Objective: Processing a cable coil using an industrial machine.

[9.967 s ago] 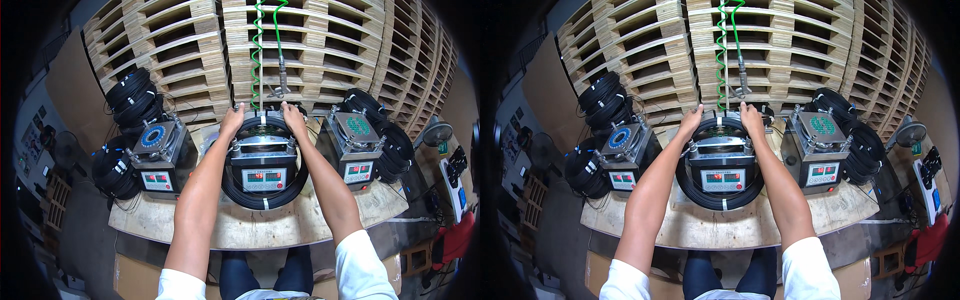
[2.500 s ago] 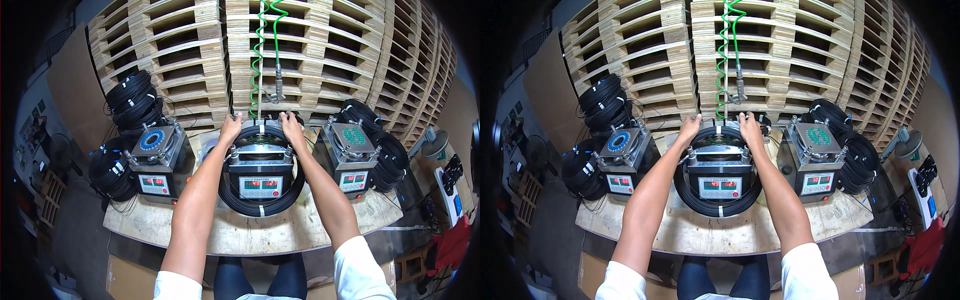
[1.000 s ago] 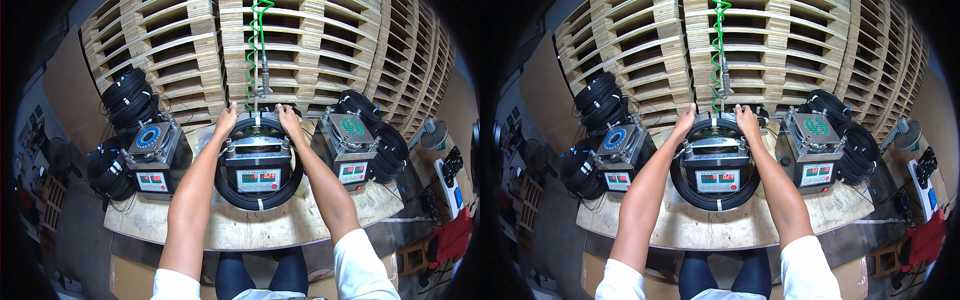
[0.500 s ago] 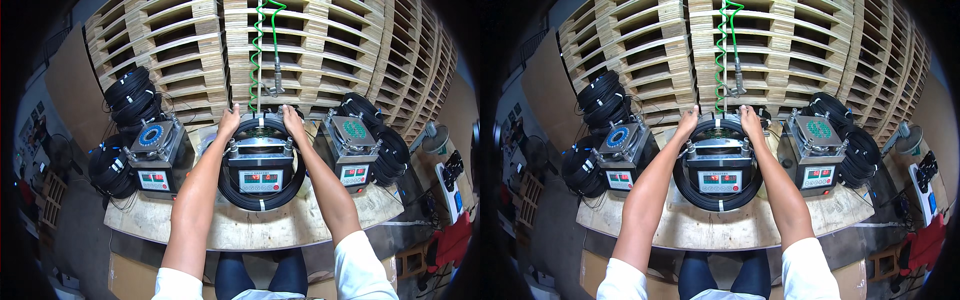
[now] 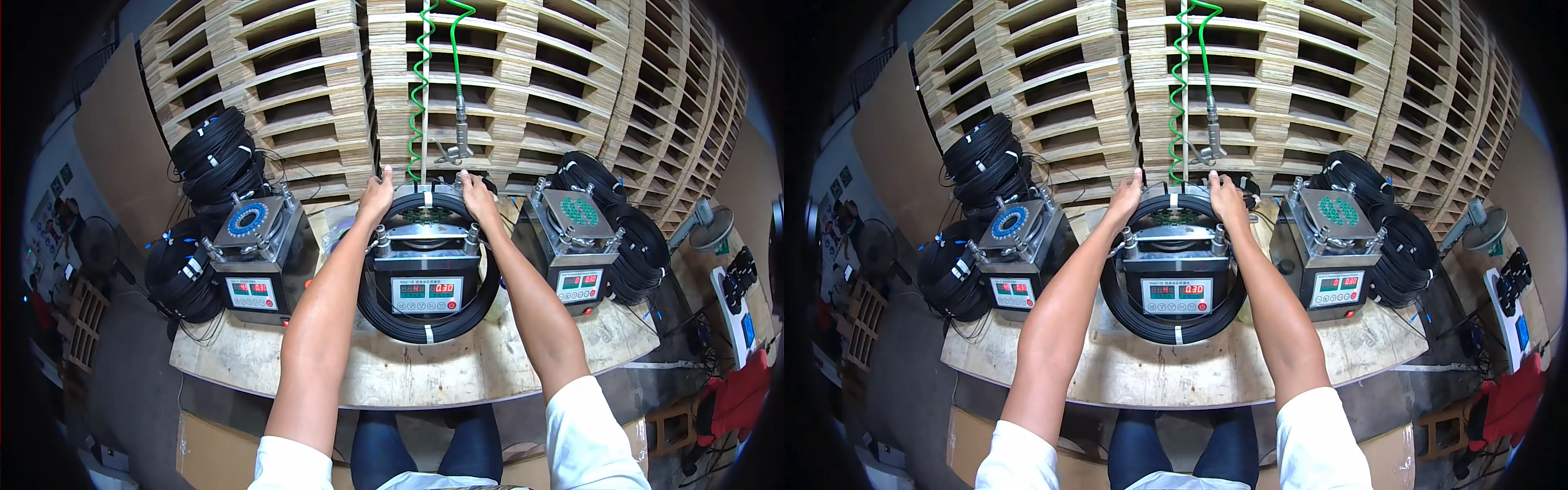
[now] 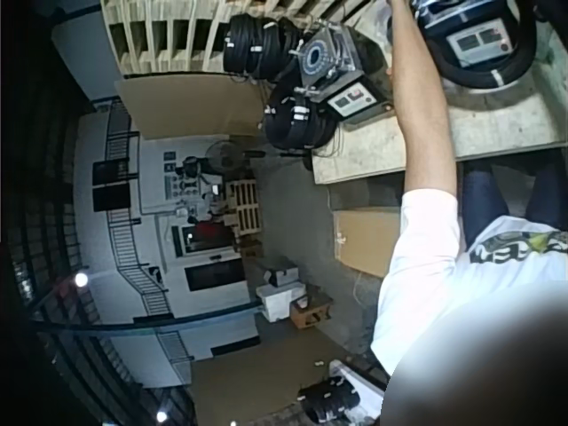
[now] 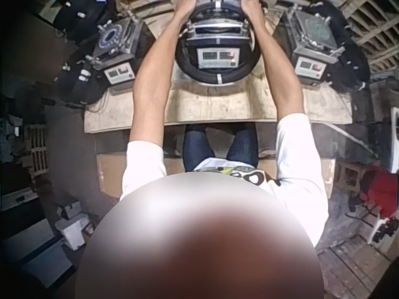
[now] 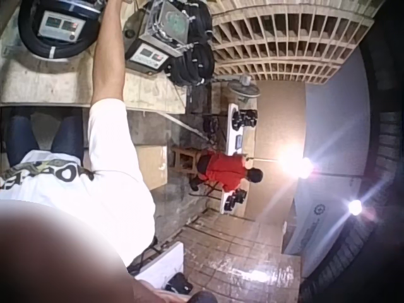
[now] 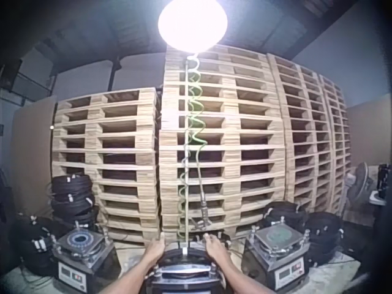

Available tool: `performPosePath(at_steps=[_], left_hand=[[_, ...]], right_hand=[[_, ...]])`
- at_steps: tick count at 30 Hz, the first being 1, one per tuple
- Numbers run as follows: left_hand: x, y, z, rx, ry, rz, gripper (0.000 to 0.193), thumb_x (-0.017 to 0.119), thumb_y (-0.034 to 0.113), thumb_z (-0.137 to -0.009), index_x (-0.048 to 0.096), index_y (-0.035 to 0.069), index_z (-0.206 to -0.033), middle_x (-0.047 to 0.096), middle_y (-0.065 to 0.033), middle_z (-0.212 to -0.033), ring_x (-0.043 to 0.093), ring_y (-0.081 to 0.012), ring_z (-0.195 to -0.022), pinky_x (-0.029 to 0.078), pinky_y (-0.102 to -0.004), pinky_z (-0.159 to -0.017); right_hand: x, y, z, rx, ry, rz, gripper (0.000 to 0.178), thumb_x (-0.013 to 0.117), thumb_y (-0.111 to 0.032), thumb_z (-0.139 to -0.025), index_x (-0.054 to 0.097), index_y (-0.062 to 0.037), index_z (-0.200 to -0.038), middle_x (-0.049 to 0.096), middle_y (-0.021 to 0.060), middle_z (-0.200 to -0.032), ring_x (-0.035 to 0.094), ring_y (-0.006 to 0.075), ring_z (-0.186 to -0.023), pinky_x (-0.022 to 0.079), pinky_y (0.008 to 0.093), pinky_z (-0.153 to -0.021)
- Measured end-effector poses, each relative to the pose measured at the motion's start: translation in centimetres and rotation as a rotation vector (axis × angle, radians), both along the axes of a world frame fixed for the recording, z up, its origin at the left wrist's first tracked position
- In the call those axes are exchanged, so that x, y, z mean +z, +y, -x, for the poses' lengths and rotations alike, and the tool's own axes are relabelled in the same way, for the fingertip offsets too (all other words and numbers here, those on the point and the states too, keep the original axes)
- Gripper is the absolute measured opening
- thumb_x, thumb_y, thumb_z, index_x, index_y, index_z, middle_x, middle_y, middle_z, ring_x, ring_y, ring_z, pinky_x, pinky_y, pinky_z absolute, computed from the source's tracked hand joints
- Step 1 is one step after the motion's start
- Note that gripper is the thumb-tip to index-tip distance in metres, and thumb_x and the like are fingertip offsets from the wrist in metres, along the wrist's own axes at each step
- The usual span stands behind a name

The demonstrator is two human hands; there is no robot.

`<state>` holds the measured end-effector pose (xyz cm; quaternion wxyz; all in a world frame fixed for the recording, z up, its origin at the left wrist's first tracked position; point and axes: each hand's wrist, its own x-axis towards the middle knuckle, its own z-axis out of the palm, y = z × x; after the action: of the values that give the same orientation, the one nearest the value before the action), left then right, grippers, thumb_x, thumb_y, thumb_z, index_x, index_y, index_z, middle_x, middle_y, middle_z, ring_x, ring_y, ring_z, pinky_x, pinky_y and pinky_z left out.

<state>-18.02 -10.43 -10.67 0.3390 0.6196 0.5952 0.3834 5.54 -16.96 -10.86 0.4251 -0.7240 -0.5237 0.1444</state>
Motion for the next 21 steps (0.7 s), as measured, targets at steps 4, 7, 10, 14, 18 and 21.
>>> performPosePath(at_steps=[4,7,10,14,18,21], left_hand=[[0.3,-0.6,0.1,0.038,0.037,0.006,0.087,0.034,0.07,-0.094,0.039,0.0,-0.147,0.045,-0.0298,-0.145,0.041,-0.0417,-0.138,0.031,-0.0472,-0.114],[0.7,-1.6,-0.1,0.05,0.046,-0.007,0.087,0.036,0.068,-0.095,0.039,-0.001,-0.147,0.046,-0.03,-0.144,0.042,-0.0421,-0.137,0.032,-0.0469,-0.113],[1.0,-1.6,0.1,0.031,0.052,-0.009,0.087,0.038,0.067,-0.095,0.04,-0.004,-0.145,0.047,-0.031,-0.142,0.043,-0.0426,-0.136,0.033,-0.0467,-0.113],[1.1,-1.3,0.0,-0.006,0.059,0.036,0.087,0.039,0.066,-0.095,0.044,-0.008,-0.14,0.049,-0.0331,-0.139,0.044,-0.0433,-0.135,0.035,-0.0465,-0.112],[0.6,-1.1,0.8,-0.02,0.05,0.039,0.086,0.038,0.067,-0.095,0.047,-0.008,-0.138,0.049,-0.0324,-0.139,0.045,-0.0432,-0.135,0.035,-0.0467,-0.111],[0.8,-1.2,0.1,0.009,0.048,0.042,0.084,0.038,0.067,-0.095,0.048,-0.005,-0.138,0.05,-0.0312,-0.139,0.046,-0.0424,-0.134,0.035,-0.0471,-0.111]], right_hand=[[0.0,-0.5,0.5,0.045,0.026,-0.103,0.064,0.035,-0.058,-0.1,0.053,-0.0078,-0.136,0.059,0.03,-0.127,0.051,0.0475,-0.124,0.04,0.0512,-0.105],[0.3,-1.0,0.6,0.034,0.058,-0.095,0.062,0.036,-0.055,-0.101,0.054,-0.0062,-0.135,0.059,0.0307,-0.126,0.052,0.0485,-0.122,0.04,0.0504,-0.105],[0.4,-1.1,0.8,0.019,0.042,-0.124,0.062,0.036,-0.055,-0.101,0.054,-0.0064,-0.134,0.06,0.0304,-0.124,0.054,0.0481,-0.121,0.04,0.0506,-0.104],[0.7,-0.9,0.5,0.006,0.019,-0.036,0.067,0.033,-0.06,-0.099,0.054,-0.0074,-0.135,0.06,0.0302,-0.125,0.053,0.0473,-0.122,0.04,0.0511,-0.105],[0.7,-1.0,1.5,-0.031,-0.007,0.052,0.071,0.03,-0.064,-0.098,0.056,-0.0089,-0.134,0.059,0.0299,-0.127,0.053,0.0468,-0.123,0.04,0.0515,-0.105],[0.0,-0.1,0.0,0.015,-0.034,0.029,0.069,0.03,-0.062,-0.098,0.057,-0.0081,-0.133,0.059,0.0306,-0.126,0.053,0.0475,-0.123,0.04,0.0516,-0.105]])
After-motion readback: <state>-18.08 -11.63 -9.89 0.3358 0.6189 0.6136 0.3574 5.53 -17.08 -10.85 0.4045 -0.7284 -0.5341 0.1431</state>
